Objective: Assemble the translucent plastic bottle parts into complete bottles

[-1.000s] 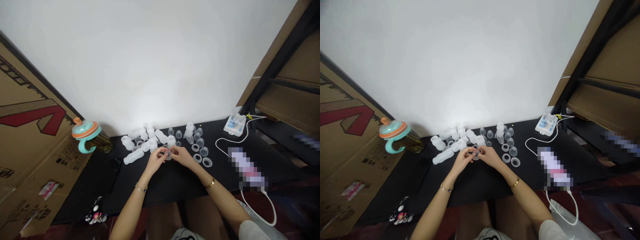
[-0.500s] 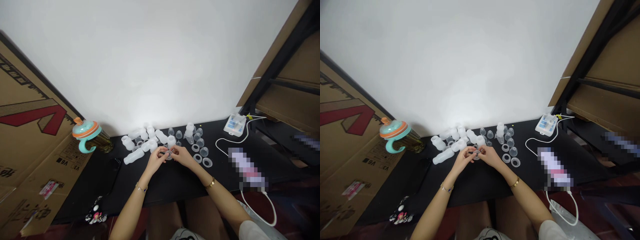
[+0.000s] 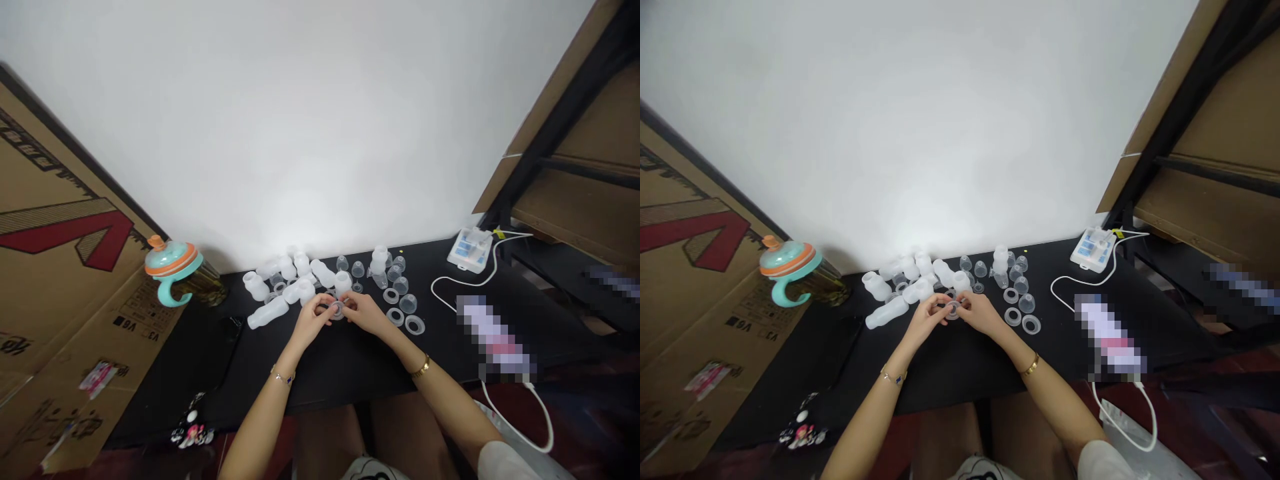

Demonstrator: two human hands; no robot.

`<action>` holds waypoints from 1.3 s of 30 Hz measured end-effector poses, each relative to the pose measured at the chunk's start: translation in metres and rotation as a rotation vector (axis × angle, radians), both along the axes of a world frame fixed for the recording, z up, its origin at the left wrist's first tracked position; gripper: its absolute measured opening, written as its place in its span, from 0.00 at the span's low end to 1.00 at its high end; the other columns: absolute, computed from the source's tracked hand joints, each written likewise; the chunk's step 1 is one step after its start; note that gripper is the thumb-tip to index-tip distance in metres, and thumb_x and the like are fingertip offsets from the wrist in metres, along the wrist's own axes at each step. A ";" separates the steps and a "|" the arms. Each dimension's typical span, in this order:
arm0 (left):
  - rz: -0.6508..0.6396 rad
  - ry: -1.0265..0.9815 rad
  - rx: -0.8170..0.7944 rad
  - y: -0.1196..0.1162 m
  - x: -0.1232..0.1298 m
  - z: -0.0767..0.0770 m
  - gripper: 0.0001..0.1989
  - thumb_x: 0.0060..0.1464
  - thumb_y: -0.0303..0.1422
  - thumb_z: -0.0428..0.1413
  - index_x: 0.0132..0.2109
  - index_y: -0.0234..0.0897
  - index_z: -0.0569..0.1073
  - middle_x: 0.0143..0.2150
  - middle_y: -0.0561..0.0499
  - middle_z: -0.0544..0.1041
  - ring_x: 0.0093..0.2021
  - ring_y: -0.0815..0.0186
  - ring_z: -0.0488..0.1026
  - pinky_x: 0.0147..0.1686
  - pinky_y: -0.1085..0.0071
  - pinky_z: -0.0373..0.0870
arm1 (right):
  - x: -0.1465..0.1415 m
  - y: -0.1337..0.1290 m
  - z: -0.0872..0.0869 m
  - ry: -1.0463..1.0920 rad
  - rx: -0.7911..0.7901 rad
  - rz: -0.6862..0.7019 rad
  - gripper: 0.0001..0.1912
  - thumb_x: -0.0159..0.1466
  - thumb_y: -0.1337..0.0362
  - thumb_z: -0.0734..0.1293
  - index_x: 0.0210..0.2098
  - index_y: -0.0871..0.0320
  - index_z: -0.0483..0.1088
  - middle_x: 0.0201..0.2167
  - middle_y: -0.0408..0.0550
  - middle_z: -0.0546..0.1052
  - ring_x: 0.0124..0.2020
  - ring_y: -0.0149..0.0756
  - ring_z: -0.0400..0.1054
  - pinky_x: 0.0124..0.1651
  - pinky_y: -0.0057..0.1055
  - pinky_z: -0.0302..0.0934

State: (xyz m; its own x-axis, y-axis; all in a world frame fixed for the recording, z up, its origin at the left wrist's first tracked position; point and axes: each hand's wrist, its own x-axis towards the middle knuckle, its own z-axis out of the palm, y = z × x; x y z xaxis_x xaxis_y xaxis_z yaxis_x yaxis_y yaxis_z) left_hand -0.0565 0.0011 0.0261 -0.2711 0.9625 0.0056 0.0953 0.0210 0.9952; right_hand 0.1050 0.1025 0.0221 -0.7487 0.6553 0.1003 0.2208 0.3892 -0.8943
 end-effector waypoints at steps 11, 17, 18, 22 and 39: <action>0.008 0.008 -0.009 0.000 0.001 0.001 0.21 0.52 0.48 0.64 0.44 0.35 0.75 0.42 0.47 0.78 0.33 0.67 0.77 0.27 0.74 0.75 | 0.000 -0.001 0.002 0.024 -0.013 -0.005 0.07 0.63 0.61 0.68 0.38 0.58 0.73 0.26 0.42 0.78 0.25 0.31 0.72 0.30 0.24 0.62; 0.003 0.001 0.005 0.000 0.002 0.002 0.21 0.53 0.48 0.63 0.44 0.35 0.75 0.41 0.46 0.78 0.32 0.68 0.76 0.26 0.75 0.75 | -0.001 -0.001 0.002 0.025 0.023 -0.030 0.07 0.61 0.61 0.69 0.37 0.58 0.75 0.25 0.43 0.79 0.25 0.32 0.71 0.29 0.24 0.61; 0.000 0.002 0.007 0.000 0.002 0.002 0.21 0.53 0.48 0.63 0.44 0.35 0.75 0.42 0.46 0.78 0.32 0.67 0.76 0.26 0.75 0.75 | -0.001 -0.001 0.002 0.025 0.028 -0.035 0.07 0.61 0.62 0.69 0.37 0.58 0.75 0.25 0.43 0.78 0.25 0.32 0.71 0.29 0.24 0.60; -0.007 0.006 0.014 0.000 0.001 0.001 0.21 0.53 0.48 0.63 0.43 0.35 0.74 0.42 0.46 0.77 0.31 0.68 0.75 0.26 0.76 0.75 | -0.001 -0.002 0.004 0.037 0.038 -0.046 0.07 0.60 0.62 0.69 0.36 0.58 0.75 0.23 0.41 0.77 0.25 0.31 0.69 0.29 0.24 0.59; -0.043 -0.005 0.011 -0.002 0.002 0.003 0.20 0.53 0.47 0.63 0.44 0.36 0.75 0.40 0.48 0.77 0.33 0.67 0.76 0.28 0.74 0.75 | -0.001 -0.003 0.008 0.057 -0.056 -0.050 0.04 0.57 0.65 0.69 0.33 0.58 0.74 0.21 0.40 0.74 0.23 0.30 0.68 0.27 0.24 0.58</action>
